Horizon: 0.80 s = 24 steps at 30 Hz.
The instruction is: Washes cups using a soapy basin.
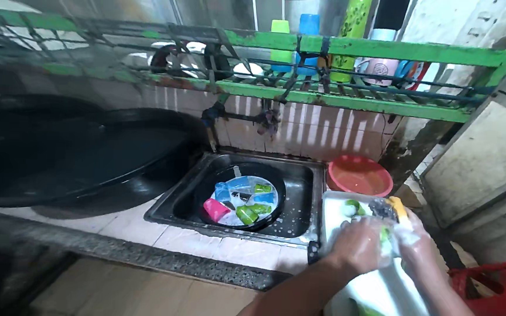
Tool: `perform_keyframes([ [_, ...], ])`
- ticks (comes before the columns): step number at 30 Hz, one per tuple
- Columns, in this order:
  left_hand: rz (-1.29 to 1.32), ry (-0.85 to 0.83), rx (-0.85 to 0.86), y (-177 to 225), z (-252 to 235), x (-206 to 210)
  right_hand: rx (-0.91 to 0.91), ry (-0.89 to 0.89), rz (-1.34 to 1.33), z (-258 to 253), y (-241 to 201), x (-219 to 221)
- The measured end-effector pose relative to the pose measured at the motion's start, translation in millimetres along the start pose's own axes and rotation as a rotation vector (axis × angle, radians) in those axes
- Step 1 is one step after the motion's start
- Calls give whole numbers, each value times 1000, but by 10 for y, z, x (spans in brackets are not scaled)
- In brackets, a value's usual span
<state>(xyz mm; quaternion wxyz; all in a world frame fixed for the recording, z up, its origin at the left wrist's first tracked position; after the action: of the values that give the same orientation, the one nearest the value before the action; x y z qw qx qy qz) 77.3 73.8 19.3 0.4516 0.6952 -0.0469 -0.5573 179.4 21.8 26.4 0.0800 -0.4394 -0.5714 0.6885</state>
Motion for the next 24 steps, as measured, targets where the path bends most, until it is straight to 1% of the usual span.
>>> perform_keyframes([
  [1,-13,6,31,62,5,-7,35,6,-91,-66,67,-24],
  [3,-20,49,66,54,-14,-108,19,40,-132,-41,36,-48],
  [5,-46,133,34,-165,-43,-337,-25,11,-145,88,-19,-17],
  [6,-71,211,-7,-377,-53,-518,-10,-38,-186,156,20,19],
  [7,-106,288,-81,-658,-65,-739,48,-99,-260,212,113,62],
  [9,-196,439,-242,-1281,-46,-1225,225,-145,-451,283,383,85],
  [10,-243,479,-317,-1552,-25,-1422,303,-128,-562,289,535,73],
  [11,-279,487,-388,-1739,-9,-1564,371,-98,-676,284,665,69],
  [12,-283,485,-420,-1804,-6,-1640,422,-81,-780,275,744,87],
  [13,-279,479,-407,-1735,-23,-1647,457,-80,-863,271,768,127],
  [14,-230,458,-342,-1538,-54,-1567,475,-91,-924,274,745,176],
  [17,75,375,-58,-726,-162,-990,437,-166,-1039,264,554,291],
  [18,153,330,-6,-524,-202,-756,409,-204,-1077,253,492,318],
  [20,294,237,-3,-292,-243,-391,363,-231,-1117,226,412,336],
  [21,350,234,-17,-220,-234,-311,340,-219,-1119,209,409,334],
  [22,387,257,-26,-156,-214,-290,326,-185,-1104,195,438,331],
  [24,463,307,-34,-25,-171,-301,355,-83,-1036,212,544,339],
])
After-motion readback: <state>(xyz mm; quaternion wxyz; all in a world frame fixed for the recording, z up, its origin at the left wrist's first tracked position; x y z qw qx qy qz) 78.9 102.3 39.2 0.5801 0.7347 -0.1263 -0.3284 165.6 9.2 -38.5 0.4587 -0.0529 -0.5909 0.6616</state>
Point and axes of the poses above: each hand's wrist, its own z-axis away from the middle knuckle, its own x-axis out of the palm, y = z × x, the point moved 10 cm from there along -z, towards the middle knuckle, and after that the axes turned 2 degrees about z, right-handed, at the moved point
